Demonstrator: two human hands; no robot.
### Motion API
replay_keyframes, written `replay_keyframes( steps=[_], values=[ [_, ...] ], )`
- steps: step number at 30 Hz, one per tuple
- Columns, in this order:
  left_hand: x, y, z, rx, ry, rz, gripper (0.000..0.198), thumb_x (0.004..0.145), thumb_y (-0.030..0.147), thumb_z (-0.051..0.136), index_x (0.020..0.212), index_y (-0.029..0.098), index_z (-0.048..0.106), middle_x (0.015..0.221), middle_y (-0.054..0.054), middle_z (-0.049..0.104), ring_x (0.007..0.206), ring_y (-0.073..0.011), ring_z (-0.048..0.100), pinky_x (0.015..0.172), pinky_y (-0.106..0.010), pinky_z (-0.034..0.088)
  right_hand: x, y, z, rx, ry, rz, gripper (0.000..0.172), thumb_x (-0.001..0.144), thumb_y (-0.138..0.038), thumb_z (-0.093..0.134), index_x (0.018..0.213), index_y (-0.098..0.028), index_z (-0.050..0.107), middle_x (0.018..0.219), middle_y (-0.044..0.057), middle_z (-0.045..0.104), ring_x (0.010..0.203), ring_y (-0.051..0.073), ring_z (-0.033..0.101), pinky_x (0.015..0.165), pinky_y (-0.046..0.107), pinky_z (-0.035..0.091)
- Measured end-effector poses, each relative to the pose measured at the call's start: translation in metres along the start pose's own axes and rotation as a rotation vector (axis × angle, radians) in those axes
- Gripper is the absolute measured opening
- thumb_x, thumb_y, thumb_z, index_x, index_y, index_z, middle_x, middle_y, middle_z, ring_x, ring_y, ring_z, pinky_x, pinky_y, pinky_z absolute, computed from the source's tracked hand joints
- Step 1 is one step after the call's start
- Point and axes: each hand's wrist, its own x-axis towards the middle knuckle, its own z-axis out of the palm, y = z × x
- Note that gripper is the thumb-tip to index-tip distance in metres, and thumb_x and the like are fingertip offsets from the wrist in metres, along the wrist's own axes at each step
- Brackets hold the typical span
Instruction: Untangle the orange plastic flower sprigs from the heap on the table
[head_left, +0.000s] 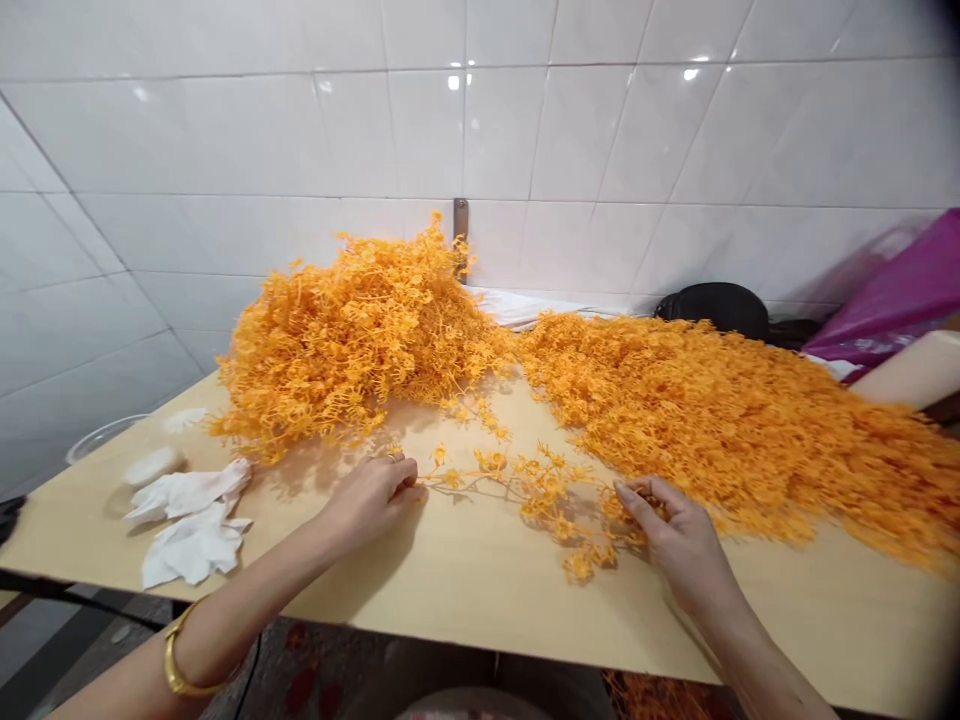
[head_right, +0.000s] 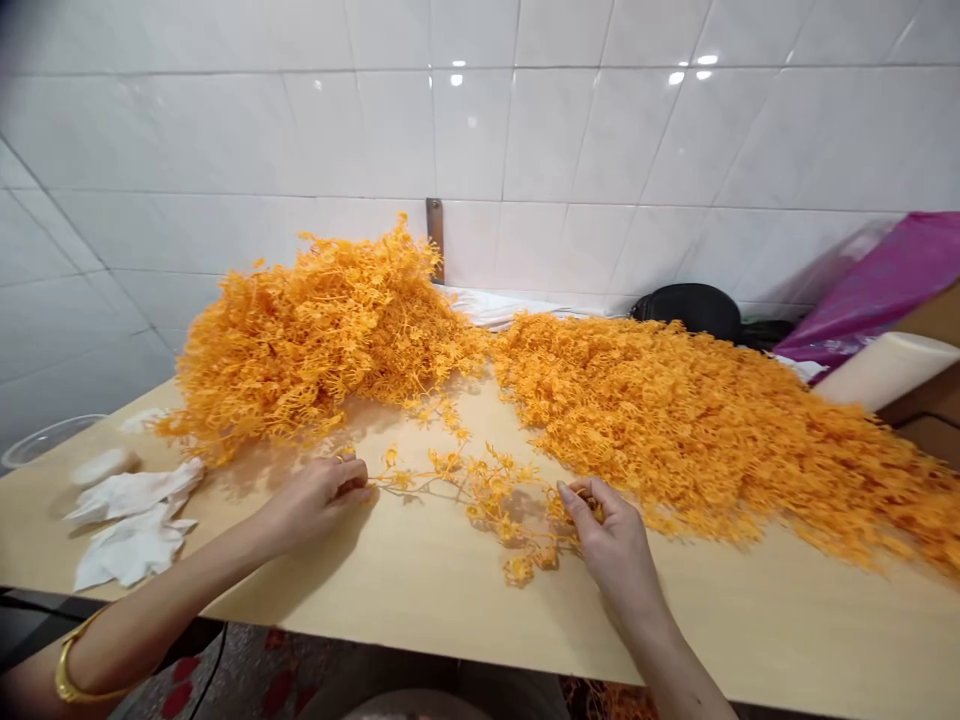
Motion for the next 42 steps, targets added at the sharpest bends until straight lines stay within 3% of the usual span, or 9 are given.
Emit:
replay_keyframes(
  steps=[6, 13, 15, 22, 29, 32, 36, 38, 42],
  values=[
    [-0.002, 0.024, -0.016, -0.136, 0.011, 0.183, 0.027, 0.080, 0.031, 0.037, 0.063, 0.018, 0.054, 0.062, -0.002, 0.054, 0.062, -0.0136, 0.047, 0.068, -0.029, 0.033, -0.025, -0.007, -0.005, -0.089, 0.020, -0.136, 0.020, 0.080, -0.036, 0.044, 0.084, -0.019, 0.054, 0.080, 0.003, 0.057, 0.076, 0.017, 0.053, 0.066, 0.027, 0.041],
    [-0.010, 0.050, -0.029, -0.082, 0.603, 0.266, 0.011, 0.075, 0.025, 0.049, 0.070, 0.020, 0.057, 0.080, -0.004, 0.059, 0.089, -0.0197, 0.046, 0.085, -0.034, 0.032, -0.037, 0.000, -0.002, -0.199, 0.008, -0.230, 0.017, 0.081, -0.032, 0.042, 0.084, -0.020, 0.054, 0.087, 0.005, 0.055, 0.084, 0.019, 0.052, 0.073, 0.032, 0.041],
    [-0.005, 0.053, -0.023, -0.041, 0.566, 0.266, 0.012, 0.075, 0.028, 0.049, 0.076, 0.020, 0.058, 0.086, -0.006, 0.058, 0.096, -0.0218, 0.043, 0.086, -0.036, 0.031, -0.039, 0.002, 0.001, -0.190, 0.020, -0.260, 0.016, 0.081, -0.030, 0.042, 0.086, -0.021, 0.053, 0.089, 0.006, 0.054, 0.087, 0.019, 0.051, 0.076, 0.032, 0.041],
    [-0.001, 0.060, 0.022, -0.091, 0.034, 0.120, 0.038, 0.069, 0.051, 0.050, 0.084, 0.016, 0.057, 0.082, -0.009, 0.053, 0.082, -0.0232, 0.043, 0.068, -0.034, 0.035, -0.048, -0.002, 0.002, -0.226, -0.021, -0.416, 0.020, 0.080, -0.018, 0.041, 0.094, -0.022, 0.054, 0.096, 0.007, 0.048, 0.092, 0.020, 0.048, 0.075, 0.035, 0.042],
    [0.002, 0.067, 0.051, -0.089, 0.111, 0.113, 0.005, 0.070, 0.020, 0.049, 0.071, 0.017, 0.052, 0.077, -0.005, 0.050, 0.079, -0.0194, 0.041, 0.068, -0.031, 0.033, -0.063, -0.011, 0.006, -0.312, -0.083, -0.722, 0.033, 0.071, -0.004, 0.043, 0.094, -0.024, 0.054, 0.104, 0.009, 0.045, 0.099, 0.024, 0.044, 0.077, 0.043, 0.041],
    [0.015, 0.063, 0.045, 0.002, 0.162, 0.132, 0.013, 0.065, 0.007, 0.043, 0.068, 0.017, 0.050, 0.073, -0.006, 0.050, 0.075, -0.0192, 0.041, 0.065, -0.031, 0.033, -0.065, -0.018, 0.004, -0.309, -0.015, -0.782, 0.039, 0.069, -0.001, 0.043, 0.099, -0.024, 0.052, 0.105, 0.010, 0.045, 0.099, 0.024, 0.045, 0.077, 0.042, 0.042],
    [0.039, 0.045, 0.024, 0.292, 0.444, 0.174, 0.020, 0.072, 0.008, 0.036, 0.072, 0.018, 0.053, 0.082, -0.010, 0.052, 0.084, -0.0232, 0.041, 0.070, -0.037, 0.031, -0.064, -0.024, 0.003, -0.407, 0.190, -0.841, 0.040, 0.069, -0.003, 0.044, 0.100, -0.027, 0.053, 0.101, 0.009, 0.048, 0.096, 0.023, 0.046, 0.075, 0.042, 0.041],
    [0.049, 0.032, 0.016, 0.380, 0.509, 0.207, 0.022, 0.073, 0.008, 0.036, 0.077, 0.019, 0.055, 0.088, -0.010, 0.052, 0.092, -0.0246, 0.040, 0.074, -0.039, 0.030, -0.063, -0.025, 0.008, -0.479, 0.144, -0.898, 0.036, 0.070, -0.003, 0.044, 0.096, -0.025, 0.055, 0.097, 0.010, 0.050, 0.094, 0.023, 0.047, 0.075, 0.042, 0.041],
    [0.054, 0.013, 0.006, 0.291, 0.245, 0.270, 0.029, 0.072, 0.011, 0.040, 0.096, 0.020, 0.055, 0.100, -0.011, 0.050, 0.092, -0.0222, 0.044, 0.075, -0.035, 0.035, -0.066, -0.023, 0.024, -0.520, -0.123, -0.857, 0.033, 0.071, -0.004, 0.040, 0.096, -0.017, 0.057, 0.097, 0.014, 0.052, 0.093, 0.024, 0.047, 0.077, 0.044, 0.041]
  ],
)
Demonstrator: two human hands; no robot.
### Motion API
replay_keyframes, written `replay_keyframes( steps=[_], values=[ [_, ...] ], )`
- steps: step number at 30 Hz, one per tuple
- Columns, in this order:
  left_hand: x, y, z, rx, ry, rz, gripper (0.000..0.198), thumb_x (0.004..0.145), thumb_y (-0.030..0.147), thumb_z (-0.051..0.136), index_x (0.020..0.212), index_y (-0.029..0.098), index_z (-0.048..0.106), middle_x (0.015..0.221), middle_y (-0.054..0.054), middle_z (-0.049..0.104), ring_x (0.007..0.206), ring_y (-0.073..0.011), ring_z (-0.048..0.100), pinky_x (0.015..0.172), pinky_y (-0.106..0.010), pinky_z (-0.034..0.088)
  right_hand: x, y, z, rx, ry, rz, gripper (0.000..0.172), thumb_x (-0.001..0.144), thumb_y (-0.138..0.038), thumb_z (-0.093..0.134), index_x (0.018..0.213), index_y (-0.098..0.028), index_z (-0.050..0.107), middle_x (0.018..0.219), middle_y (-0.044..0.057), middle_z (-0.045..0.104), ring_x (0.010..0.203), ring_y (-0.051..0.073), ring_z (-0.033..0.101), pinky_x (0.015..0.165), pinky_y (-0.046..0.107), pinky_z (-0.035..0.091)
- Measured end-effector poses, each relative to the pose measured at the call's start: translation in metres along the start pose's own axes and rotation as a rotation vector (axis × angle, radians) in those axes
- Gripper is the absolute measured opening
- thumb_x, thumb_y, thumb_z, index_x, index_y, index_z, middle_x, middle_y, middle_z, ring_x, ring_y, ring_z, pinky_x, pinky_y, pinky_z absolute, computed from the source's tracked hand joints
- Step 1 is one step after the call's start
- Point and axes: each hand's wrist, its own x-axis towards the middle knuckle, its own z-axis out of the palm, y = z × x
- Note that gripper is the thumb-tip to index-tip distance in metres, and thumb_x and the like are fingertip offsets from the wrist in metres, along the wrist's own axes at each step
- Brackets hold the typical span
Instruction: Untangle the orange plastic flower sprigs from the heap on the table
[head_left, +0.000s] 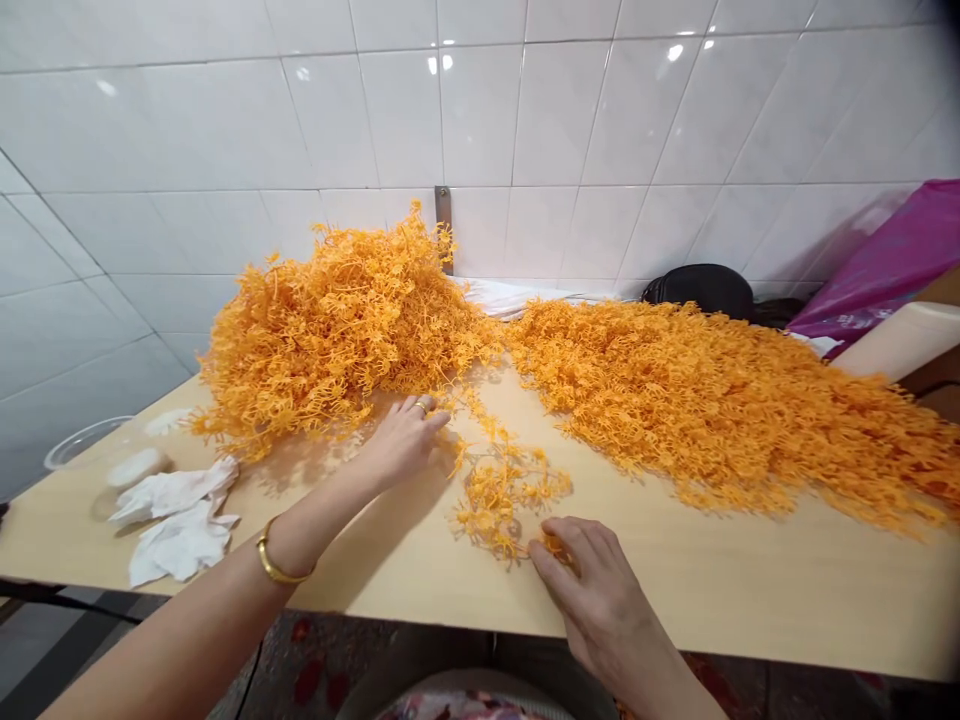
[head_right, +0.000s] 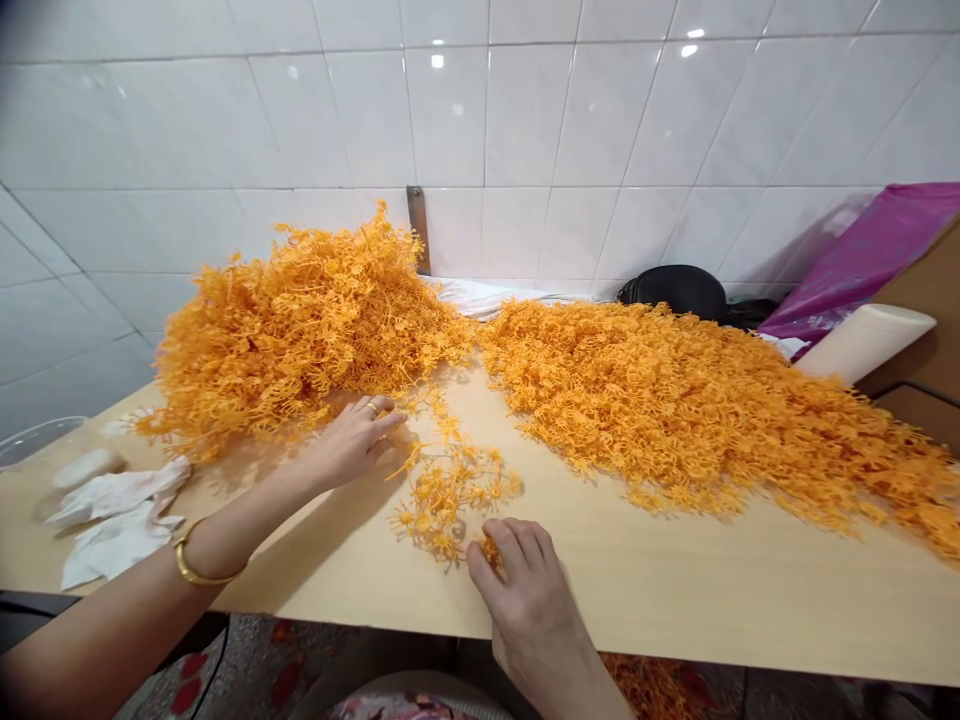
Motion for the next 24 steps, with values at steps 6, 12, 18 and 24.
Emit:
replay_keyframes(
  steps=[6, 12, 18, 24],
  values=[
    [-0.024, 0.009, -0.022, -0.226, 0.155, -0.223, 0.026, 0.078, 0.018, 0.033, 0.093, 0.016, 0.054, 0.093, -0.009, 0.053, 0.082, -0.0174, 0.049, 0.070, -0.028, 0.038, -0.003, -0.009, -0.007, 0.184, -0.069, 0.053, 0.043, 0.074, -0.027, 0.051, 0.115, -0.020, 0.045, 0.114, 0.013, 0.045, 0.105, 0.027, 0.041, 0.083, 0.045, 0.039],
    [-0.042, 0.039, -0.018, -0.556, 0.116, -0.422, 0.027, 0.079, 0.031, 0.037, 0.060, 0.017, 0.049, 0.052, 0.001, 0.043, 0.051, -0.0104, 0.042, 0.051, -0.023, 0.031, 0.010, 0.011, -0.020, 0.360, 0.112, 0.275, 0.022, 0.079, -0.022, 0.043, 0.098, -0.022, 0.053, 0.100, 0.010, 0.053, 0.096, 0.022, 0.049, 0.078, 0.036, 0.042],
    [-0.040, 0.051, -0.002, -0.981, -0.025, -0.553, 0.024, 0.077, 0.032, 0.039, 0.069, 0.015, 0.053, 0.055, 0.001, 0.047, 0.051, -0.0103, 0.043, 0.050, -0.023, 0.034, 0.070, 0.049, 0.000, 0.347, 0.015, 0.474, 0.023, 0.080, -0.035, 0.042, 0.090, -0.019, 0.056, 0.091, 0.007, 0.057, 0.088, 0.020, 0.052, 0.076, 0.033, 0.040],
    [-0.049, 0.054, -0.004, -0.661, -0.010, -0.415, 0.021, 0.076, 0.027, 0.040, 0.081, 0.016, 0.057, 0.067, -0.004, 0.055, 0.062, -0.0145, 0.047, 0.057, -0.025, 0.033, 0.105, 0.055, 0.038, 0.190, -0.312, 0.518, 0.057, 0.066, -0.052, 0.051, 0.108, -0.014, 0.048, 0.095, 0.013, 0.054, 0.092, 0.027, 0.048, 0.072, 0.037, 0.038]
  ],
)
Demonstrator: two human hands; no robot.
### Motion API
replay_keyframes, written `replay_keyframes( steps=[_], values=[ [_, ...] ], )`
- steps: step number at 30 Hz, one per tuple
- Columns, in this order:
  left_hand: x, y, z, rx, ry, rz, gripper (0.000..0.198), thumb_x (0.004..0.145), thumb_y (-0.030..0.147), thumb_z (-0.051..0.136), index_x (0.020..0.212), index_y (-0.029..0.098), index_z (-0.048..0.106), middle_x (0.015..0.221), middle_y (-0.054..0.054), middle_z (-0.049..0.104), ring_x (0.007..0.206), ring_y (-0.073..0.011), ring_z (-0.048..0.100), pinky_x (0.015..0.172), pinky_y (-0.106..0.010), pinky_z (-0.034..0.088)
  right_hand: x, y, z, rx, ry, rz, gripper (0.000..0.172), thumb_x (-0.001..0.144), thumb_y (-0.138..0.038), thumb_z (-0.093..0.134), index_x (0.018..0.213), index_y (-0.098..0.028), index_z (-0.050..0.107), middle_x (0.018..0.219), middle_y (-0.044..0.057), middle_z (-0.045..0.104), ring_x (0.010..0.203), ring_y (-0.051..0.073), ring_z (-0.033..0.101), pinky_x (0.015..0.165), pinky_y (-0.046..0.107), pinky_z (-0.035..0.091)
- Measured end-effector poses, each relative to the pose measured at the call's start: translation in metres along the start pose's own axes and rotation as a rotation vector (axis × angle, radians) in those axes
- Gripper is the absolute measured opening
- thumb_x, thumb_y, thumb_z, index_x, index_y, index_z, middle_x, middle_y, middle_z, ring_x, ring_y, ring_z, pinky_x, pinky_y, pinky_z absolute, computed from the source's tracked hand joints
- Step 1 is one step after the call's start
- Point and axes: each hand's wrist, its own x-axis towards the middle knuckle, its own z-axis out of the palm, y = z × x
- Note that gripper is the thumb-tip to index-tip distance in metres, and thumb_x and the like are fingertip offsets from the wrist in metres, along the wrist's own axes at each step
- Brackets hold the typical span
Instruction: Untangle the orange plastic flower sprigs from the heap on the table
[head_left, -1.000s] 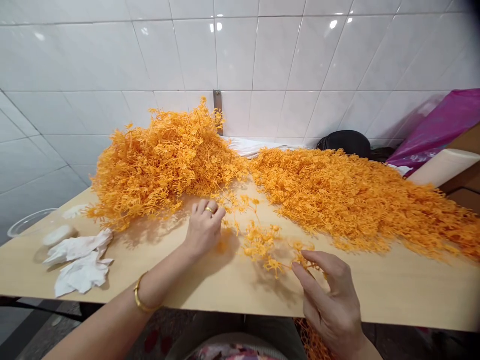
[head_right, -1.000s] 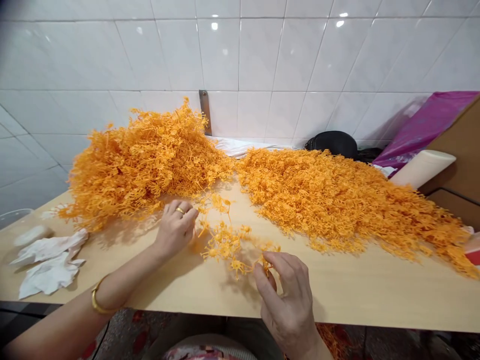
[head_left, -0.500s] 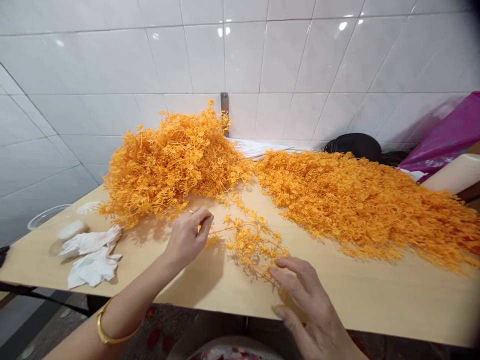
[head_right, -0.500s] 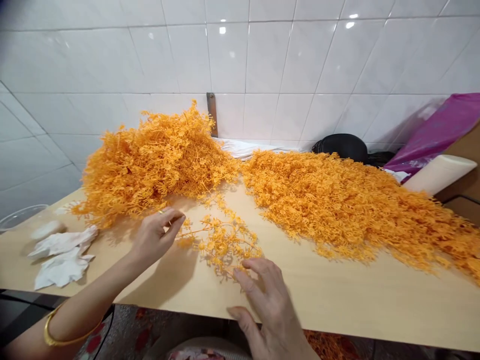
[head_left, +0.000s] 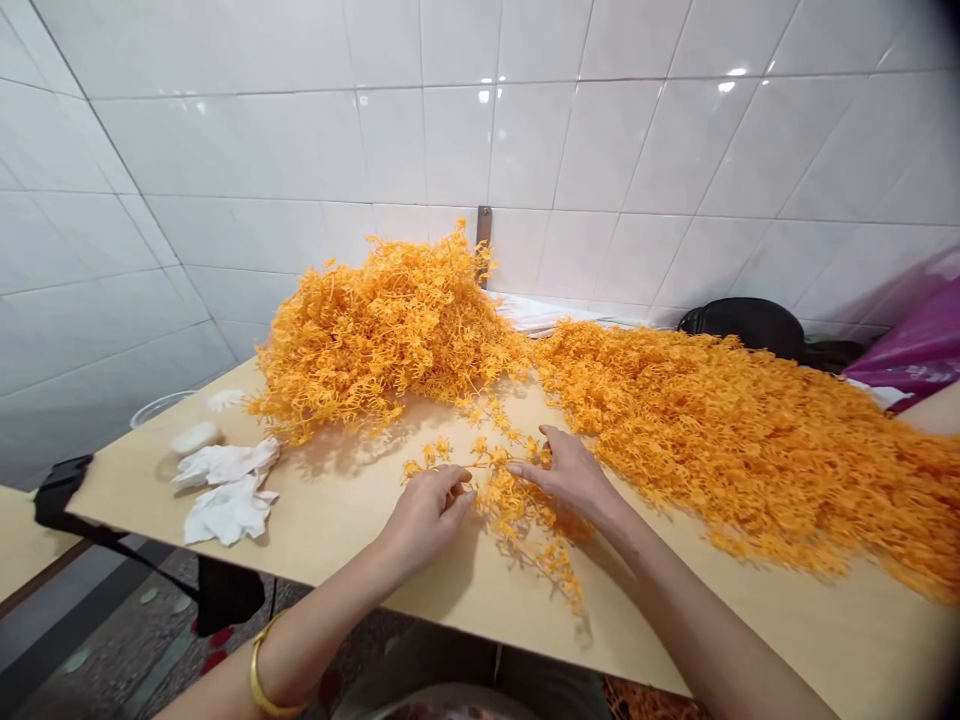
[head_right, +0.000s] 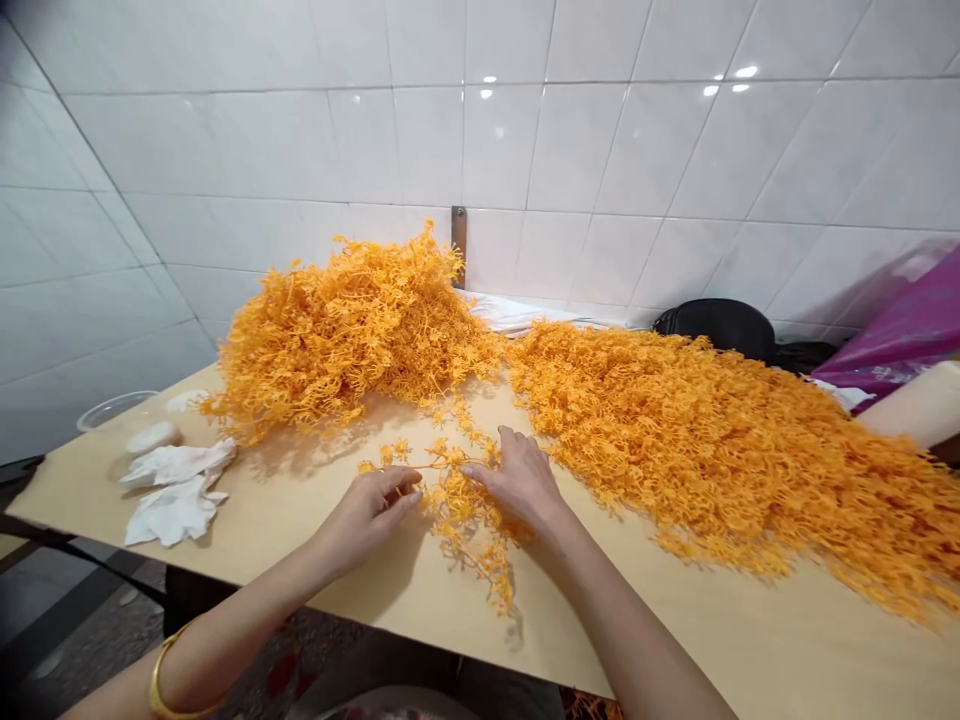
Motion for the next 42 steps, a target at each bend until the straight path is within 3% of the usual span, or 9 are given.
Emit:
replay_keyframes(
  steps=[6, 12, 15, 19, 23, 27, 31, 36, 42],
  values=[
    [0.000, -0.003, 0.003, 0.012, 0.003, 0.027, 0.025, 0.078, 0.020, 0.034, 0.070, 0.016, 0.057, 0.065, -0.004, 0.055, 0.063, -0.0149, 0.047, 0.061, -0.026, 0.033, 0.002, -0.006, 0.011, 0.004, -0.106, -0.100, 0.012, 0.070, -0.031, 0.049, 0.067, -0.019, 0.048, 0.073, 0.003, 0.053, 0.071, 0.016, 0.047, 0.059, 0.026, 0.033],
    [0.014, 0.005, 0.010, -0.536, -0.044, -0.226, 0.018, 0.074, 0.024, 0.043, 0.076, 0.014, 0.058, 0.064, -0.001, 0.054, 0.060, -0.0115, 0.046, 0.058, -0.024, 0.035, -0.013, -0.007, 0.012, 0.178, -0.091, -0.098, 0.008, 0.071, -0.022, 0.044, 0.066, -0.020, 0.039, 0.058, -0.003, 0.047, 0.055, 0.012, 0.041, 0.049, 0.022, 0.026],
    [0.016, 0.011, 0.012, -0.876, -0.063, -0.397, 0.017, 0.070, 0.029, 0.052, 0.067, 0.013, 0.055, 0.062, -0.001, 0.054, 0.056, -0.0099, 0.047, 0.055, -0.023, 0.035, -0.022, -0.008, 0.010, 0.251, 0.031, -0.128, 0.010, 0.074, -0.023, 0.043, 0.066, -0.020, 0.037, 0.060, -0.003, 0.045, 0.056, 0.012, 0.041, 0.051, 0.022, 0.027],
    [0.017, 0.014, 0.018, -1.302, -0.056, -0.618, 0.012, 0.061, 0.015, 0.061, 0.061, 0.014, 0.049, 0.059, 0.000, 0.054, 0.052, -0.0098, 0.050, 0.054, -0.024, 0.039, -0.026, -0.008, 0.008, 0.280, 0.212, -0.084, 0.013, 0.077, -0.028, 0.041, 0.068, -0.020, 0.037, 0.066, -0.002, 0.048, 0.061, 0.013, 0.044, 0.055, 0.023, 0.030],
    [0.019, 0.015, 0.026, -1.482, -0.067, -0.681, 0.010, 0.062, 0.007, 0.059, 0.065, 0.012, 0.051, 0.058, -0.001, 0.055, 0.051, -0.0101, 0.052, 0.055, -0.025, 0.043, -0.025, -0.007, 0.009, 0.309, 0.211, -0.005, 0.013, 0.079, -0.028, 0.038, 0.069, -0.021, 0.036, 0.055, -0.004, 0.043, 0.049, 0.011, 0.039, 0.049, 0.024, 0.025],
    [0.024, 0.019, 0.028, -1.570, -0.276, -0.755, 0.026, 0.073, 0.035, 0.052, 0.068, 0.010, 0.054, 0.058, -0.005, 0.057, 0.051, -0.0112, 0.054, 0.051, -0.022, 0.043, -0.025, -0.008, 0.008, 0.375, 0.239, -0.048, 0.005, 0.073, -0.017, 0.039, 0.069, -0.021, 0.038, 0.057, -0.004, 0.044, 0.050, 0.011, 0.040, 0.049, 0.023, 0.027],
    [0.037, 0.023, 0.028, -1.538, -0.399, -0.756, 0.034, 0.071, 0.045, 0.050, 0.074, 0.012, 0.055, 0.059, -0.003, 0.057, 0.044, -0.0088, 0.050, 0.043, -0.019, 0.037, -0.026, -0.011, 0.003, 0.402, 0.205, -0.198, 0.013, 0.066, -0.009, 0.036, 0.069, -0.020, 0.041, 0.064, -0.002, 0.047, 0.059, 0.012, 0.043, 0.054, 0.023, 0.031],
    [0.059, 0.023, 0.031, -1.471, -0.209, -0.673, 0.005, 0.069, 0.018, 0.055, 0.072, 0.016, 0.051, 0.054, 0.002, 0.053, 0.044, -0.0078, 0.049, 0.044, -0.018, 0.035, -0.026, -0.009, 0.001, 0.410, 0.084, -0.258, 0.013, 0.066, -0.009, 0.037, 0.070, -0.019, 0.044, 0.065, -0.001, 0.050, 0.062, 0.013, 0.045, 0.058, 0.024, 0.033],
    [0.085, 0.017, 0.034, -1.459, -0.126, -0.508, 0.009, 0.062, 0.009, 0.060, 0.065, 0.013, 0.053, 0.057, 0.001, 0.054, 0.048, -0.0079, 0.051, 0.051, -0.021, 0.040, -0.014, 0.000, -0.020, 0.498, -0.140, -0.183, 0.011, 0.069, -0.027, 0.054, 0.077, -0.020, 0.051, 0.076, 0.001, 0.055, 0.072, 0.015, 0.050, 0.063, 0.024, 0.038]
  ],
)
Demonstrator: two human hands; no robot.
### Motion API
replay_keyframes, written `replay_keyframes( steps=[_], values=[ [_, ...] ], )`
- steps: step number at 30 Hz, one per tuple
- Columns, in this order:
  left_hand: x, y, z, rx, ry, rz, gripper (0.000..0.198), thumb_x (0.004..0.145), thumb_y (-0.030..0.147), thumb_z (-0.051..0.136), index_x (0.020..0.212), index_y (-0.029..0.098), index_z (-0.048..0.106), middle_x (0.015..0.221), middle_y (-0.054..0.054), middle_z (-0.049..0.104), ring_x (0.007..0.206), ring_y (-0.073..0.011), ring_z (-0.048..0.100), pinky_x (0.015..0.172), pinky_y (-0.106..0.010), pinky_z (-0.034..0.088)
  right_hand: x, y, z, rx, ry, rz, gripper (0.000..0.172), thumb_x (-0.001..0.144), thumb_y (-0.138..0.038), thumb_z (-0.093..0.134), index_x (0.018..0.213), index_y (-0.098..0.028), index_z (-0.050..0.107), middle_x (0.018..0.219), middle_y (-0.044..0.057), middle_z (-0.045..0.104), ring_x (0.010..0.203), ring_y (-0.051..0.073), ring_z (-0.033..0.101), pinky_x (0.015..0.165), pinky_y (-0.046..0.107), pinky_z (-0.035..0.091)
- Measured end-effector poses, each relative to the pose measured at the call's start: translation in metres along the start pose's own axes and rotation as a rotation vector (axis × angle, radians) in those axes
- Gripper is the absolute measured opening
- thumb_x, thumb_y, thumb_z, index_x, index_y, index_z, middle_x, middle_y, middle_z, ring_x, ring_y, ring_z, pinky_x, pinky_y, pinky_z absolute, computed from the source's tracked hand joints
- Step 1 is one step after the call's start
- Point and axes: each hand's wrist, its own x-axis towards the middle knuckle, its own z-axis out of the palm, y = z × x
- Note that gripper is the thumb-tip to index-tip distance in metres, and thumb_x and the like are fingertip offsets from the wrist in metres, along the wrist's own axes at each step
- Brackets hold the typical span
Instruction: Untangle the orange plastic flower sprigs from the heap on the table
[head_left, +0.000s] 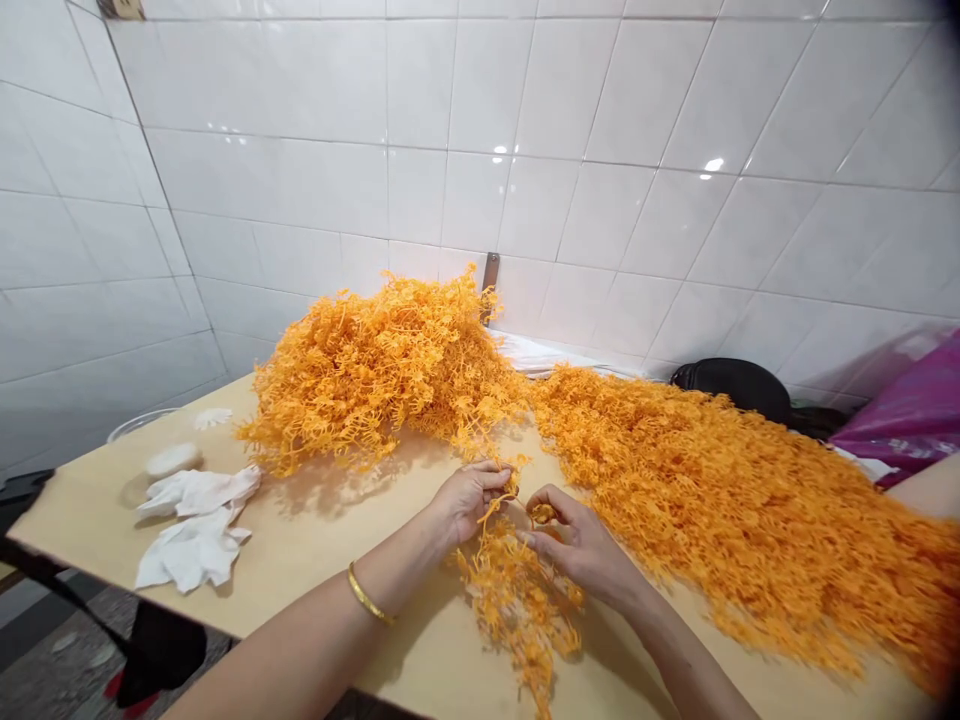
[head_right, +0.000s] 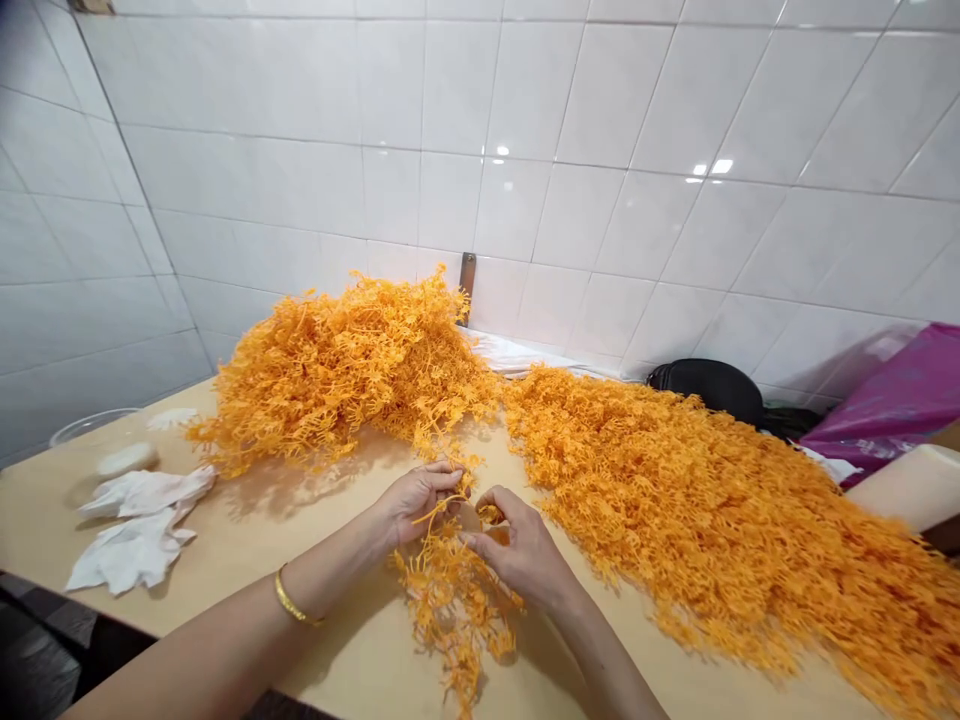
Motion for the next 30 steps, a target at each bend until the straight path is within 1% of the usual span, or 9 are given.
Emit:
replay_keyframes(
  steps=[2, 5, 8, 13, 15, 19, 23, 28, 30],
  values=[
    [0.008, 0.004, 0.003, 0.014, 0.002, 0.041, 0.010, 0.060, 0.010, 0.062, 0.064, 0.013, 0.054, 0.057, 0.000, 0.055, 0.049, -0.0084, 0.053, 0.052, -0.022, 0.040, 0.007, 0.002, -0.014, 0.010, 0.061, 0.027, 0.018, 0.069, -0.034, 0.056, 0.079, -0.020, 0.052, 0.080, 0.002, 0.056, 0.078, 0.016, 0.051, 0.068, 0.026, 0.039],
    [0.018, 0.009, 0.011, 0.012, 0.006, 0.075, 0.011, 0.057, 0.008, 0.063, 0.063, 0.011, 0.054, 0.057, -0.002, 0.057, 0.053, -0.0116, 0.057, 0.056, -0.024, 0.041, 0.021, 0.005, -0.030, 0.097, 0.218, 0.082, 0.022, 0.073, -0.040, 0.050, 0.076, -0.019, 0.053, 0.076, 0.003, 0.055, 0.075, 0.016, 0.051, 0.068, 0.027, 0.039],
    [0.027, 0.008, 0.016, -0.003, -0.008, 0.088, 0.015, 0.054, 0.008, 0.065, 0.064, 0.011, 0.055, 0.057, -0.002, 0.058, 0.056, -0.0147, 0.059, 0.056, -0.025, 0.040, 0.035, 0.007, -0.033, 0.224, 0.324, 0.099, 0.026, 0.073, -0.044, 0.049, 0.072, -0.018, 0.053, 0.073, 0.003, 0.055, 0.074, 0.016, 0.051, 0.068, 0.028, 0.040],
    [0.037, -0.007, 0.011, 0.003, -0.018, 0.101, 0.018, 0.051, 0.012, 0.068, 0.064, 0.011, 0.055, 0.055, -0.001, 0.057, 0.048, -0.0122, 0.055, 0.051, -0.025, 0.040, 0.054, 0.021, -0.015, 0.381, 0.329, 0.135, 0.033, 0.066, -0.045, 0.057, 0.086, -0.018, 0.057, 0.081, 0.004, 0.058, 0.076, 0.016, 0.052, 0.068, 0.027, 0.040],
    [0.038, -0.010, 0.008, 0.008, -0.046, 0.097, 0.019, 0.049, 0.012, 0.068, 0.064, 0.011, 0.056, 0.053, -0.001, 0.057, 0.048, -0.0117, 0.054, 0.051, -0.025, 0.041, 0.059, 0.029, -0.007, 0.403, 0.310, 0.101, 0.030, 0.067, -0.043, 0.057, 0.083, -0.017, 0.058, 0.077, 0.003, 0.058, 0.073, 0.015, 0.052, 0.066, 0.027, 0.039],
    [0.042, -0.006, 0.002, -0.047, -0.066, 0.060, 0.019, 0.051, 0.009, 0.067, 0.067, 0.012, 0.057, 0.056, -0.001, 0.059, 0.052, -0.0112, 0.055, 0.055, -0.025, 0.044, 0.061, 0.040, 0.000, 0.322, 0.286, 0.020, 0.022, 0.074, -0.035, 0.050, 0.066, -0.016, 0.055, 0.063, 0.000, 0.051, 0.061, 0.012, 0.046, 0.058, 0.024, 0.036],
    [0.049, -0.001, -0.003, -0.040, -0.014, 0.036, 0.015, 0.060, 0.019, 0.065, 0.070, 0.010, 0.059, 0.065, -0.005, 0.061, 0.061, -0.0125, 0.058, 0.055, -0.023, 0.044, 0.059, 0.040, 0.001, 0.192, 0.264, -0.003, 0.019, 0.077, -0.031, 0.046, 0.067, -0.017, 0.054, 0.062, -0.001, 0.049, 0.060, 0.012, 0.044, 0.056, 0.023, 0.034],
    [0.050, -0.008, -0.006, 0.140, -0.109, 0.111, 0.019, 0.057, 0.021, 0.069, 0.070, 0.010, 0.061, 0.059, -0.003, 0.058, 0.051, -0.0091, 0.053, 0.051, -0.021, 0.040, 0.058, 0.043, 0.003, 0.146, 0.308, 0.011, 0.019, 0.078, -0.030, 0.043, 0.068, -0.017, 0.051, 0.061, -0.002, 0.047, 0.058, 0.011, 0.041, 0.054, 0.022, 0.032],
    [0.049, -0.010, -0.006, 0.174, -0.103, 0.135, 0.017, 0.056, 0.022, 0.069, 0.065, 0.010, 0.060, 0.054, -0.001, 0.056, 0.048, -0.0080, 0.050, 0.049, -0.020, 0.038, 0.057, 0.043, 0.005, 0.143, 0.320, 0.025, 0.020, 0.079, -0.031, 0.042, 0.067, -0.017, 0.050, 0.061, -0.002, 0.046, 0.057, 0.010, 0.041, 0.053, 0.022, 0.031]
  ],
)
